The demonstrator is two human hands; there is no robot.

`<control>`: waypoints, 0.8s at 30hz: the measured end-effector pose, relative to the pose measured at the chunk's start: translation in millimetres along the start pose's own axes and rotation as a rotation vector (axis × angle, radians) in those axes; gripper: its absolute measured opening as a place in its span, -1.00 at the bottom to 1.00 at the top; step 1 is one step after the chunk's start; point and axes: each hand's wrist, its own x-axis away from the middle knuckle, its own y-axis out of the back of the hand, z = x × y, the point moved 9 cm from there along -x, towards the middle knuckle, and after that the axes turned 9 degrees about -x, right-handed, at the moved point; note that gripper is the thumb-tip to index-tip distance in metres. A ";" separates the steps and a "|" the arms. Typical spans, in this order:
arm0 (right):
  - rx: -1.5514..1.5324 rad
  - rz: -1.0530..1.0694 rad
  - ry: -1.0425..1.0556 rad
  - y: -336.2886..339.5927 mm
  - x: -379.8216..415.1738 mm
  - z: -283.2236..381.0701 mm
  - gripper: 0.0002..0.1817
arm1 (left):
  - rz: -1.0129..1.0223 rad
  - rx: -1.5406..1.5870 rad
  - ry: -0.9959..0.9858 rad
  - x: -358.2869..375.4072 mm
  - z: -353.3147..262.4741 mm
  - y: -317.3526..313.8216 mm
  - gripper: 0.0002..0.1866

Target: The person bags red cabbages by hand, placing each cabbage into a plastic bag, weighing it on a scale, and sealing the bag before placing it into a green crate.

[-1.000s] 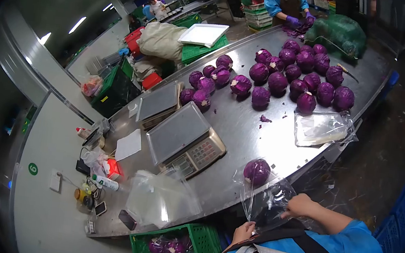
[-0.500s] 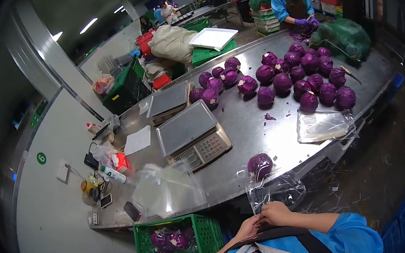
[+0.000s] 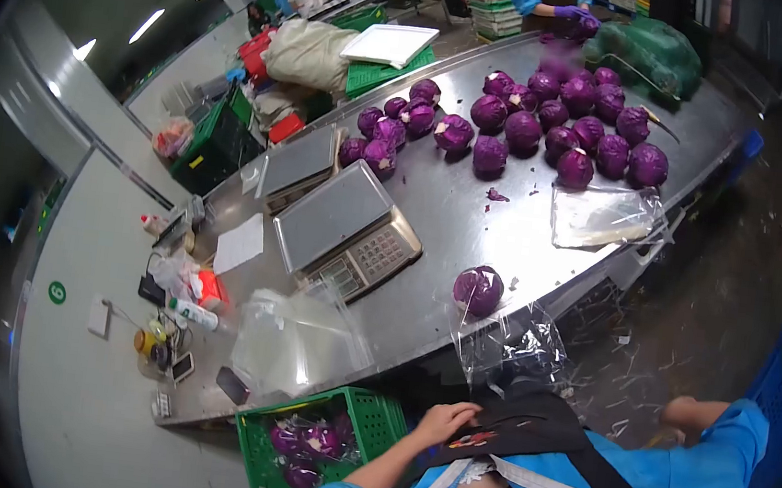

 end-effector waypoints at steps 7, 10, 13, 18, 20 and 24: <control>-0.349 -1.538 0.243 403.3 150.7 140.3 -0.22 | -0.713 -0.807 -0.073 -52.7 -30.9 93.9 -0.36; 0.090 -1.512 0.547 455.8 116.1 175.8 -0.48 | -0.429 -0.889 -0.438 -91.4 -41.2 62.2 -0.62; -0.443 -1.147 0.807 487.8 53.3 152.6 -0.75 | -0.282 -0.211 0.159 -130.4 73.7 75.2 -0.76; -1.675 -0.616 0.626 497.4 -6.6 121.2 -0.63 | -0.775 0.914 0.438 -119.1 104.9 114.6 -0.73; -1.664 -0.608 0.640 497.7 -15.4 119.2 -0.51 | -1.482 0.202 0.310 -68.9 55.3 168.9 -0.69; -1.719 -0.533 0.504 497.2 -19.0 118.4 -0.46 | -0.615 -0.690 -0.633 -140.3 -161.4 128.6 -0.70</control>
